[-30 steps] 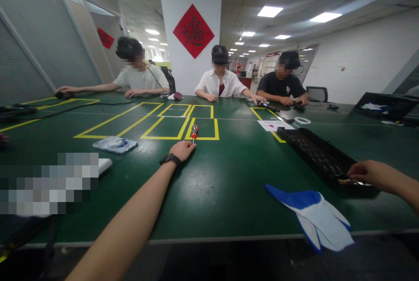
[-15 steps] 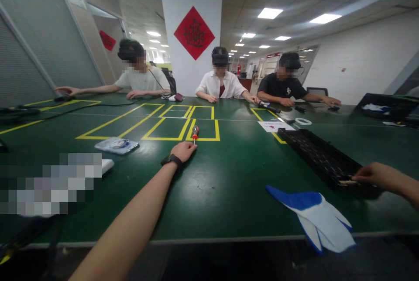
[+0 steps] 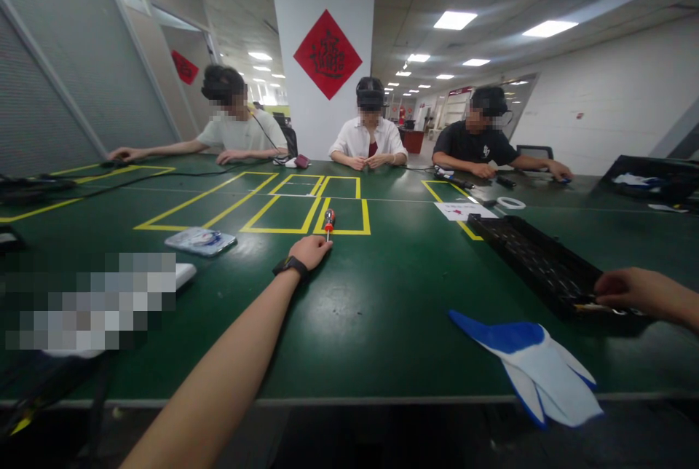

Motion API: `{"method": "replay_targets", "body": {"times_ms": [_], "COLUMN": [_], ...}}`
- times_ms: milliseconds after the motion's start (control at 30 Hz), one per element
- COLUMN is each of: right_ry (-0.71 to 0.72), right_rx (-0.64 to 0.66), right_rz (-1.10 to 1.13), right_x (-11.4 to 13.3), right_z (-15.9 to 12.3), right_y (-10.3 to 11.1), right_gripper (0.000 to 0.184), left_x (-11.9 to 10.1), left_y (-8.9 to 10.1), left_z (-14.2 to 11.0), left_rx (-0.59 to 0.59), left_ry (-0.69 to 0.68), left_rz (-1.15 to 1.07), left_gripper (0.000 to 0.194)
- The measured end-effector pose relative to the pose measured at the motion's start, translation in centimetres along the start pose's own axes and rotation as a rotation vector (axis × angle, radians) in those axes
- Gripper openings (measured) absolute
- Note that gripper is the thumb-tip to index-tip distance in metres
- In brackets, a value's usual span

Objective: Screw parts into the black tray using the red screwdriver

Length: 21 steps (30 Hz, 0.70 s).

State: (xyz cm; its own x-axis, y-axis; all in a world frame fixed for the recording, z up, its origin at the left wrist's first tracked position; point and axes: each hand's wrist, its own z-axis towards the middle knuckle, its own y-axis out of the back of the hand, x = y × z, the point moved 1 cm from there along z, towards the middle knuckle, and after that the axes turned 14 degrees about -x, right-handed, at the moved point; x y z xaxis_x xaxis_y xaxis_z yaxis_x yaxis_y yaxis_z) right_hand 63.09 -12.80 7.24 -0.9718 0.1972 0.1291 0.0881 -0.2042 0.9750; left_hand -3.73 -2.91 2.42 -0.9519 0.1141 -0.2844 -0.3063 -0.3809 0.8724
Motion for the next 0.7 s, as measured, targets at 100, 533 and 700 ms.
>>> {"method": "replay_targets", "body": {"times_ms": [100, 533, 700], "right_ry": [0.06, -0.03, -0.035], "right_rx": [0.115, 0.138, -0.026], "right_rz": [0.086, -0.032, -0.023], "right_x": [0.7, 3.1, 3.7], "right_z": [-0.4, 0.7, 1.6], "right_y": [0.0, 0.8, 0.3], "right_gripper": [0.031, 0.027, 0.034], "left_x": [0.1, 0.0, -0.2], "left_y": [-0.1, 0.0, 0.1], "left_z": [0.0, 0.0, 0.0], "left_rx": [-0.005, -0.01, -0.001], "left_ry": [-0.003, -0.014, -0.005], "left_rz": [0.004, -0.005, 0.008], "left_gripper": [0.046, 0.046, 0.045]}}
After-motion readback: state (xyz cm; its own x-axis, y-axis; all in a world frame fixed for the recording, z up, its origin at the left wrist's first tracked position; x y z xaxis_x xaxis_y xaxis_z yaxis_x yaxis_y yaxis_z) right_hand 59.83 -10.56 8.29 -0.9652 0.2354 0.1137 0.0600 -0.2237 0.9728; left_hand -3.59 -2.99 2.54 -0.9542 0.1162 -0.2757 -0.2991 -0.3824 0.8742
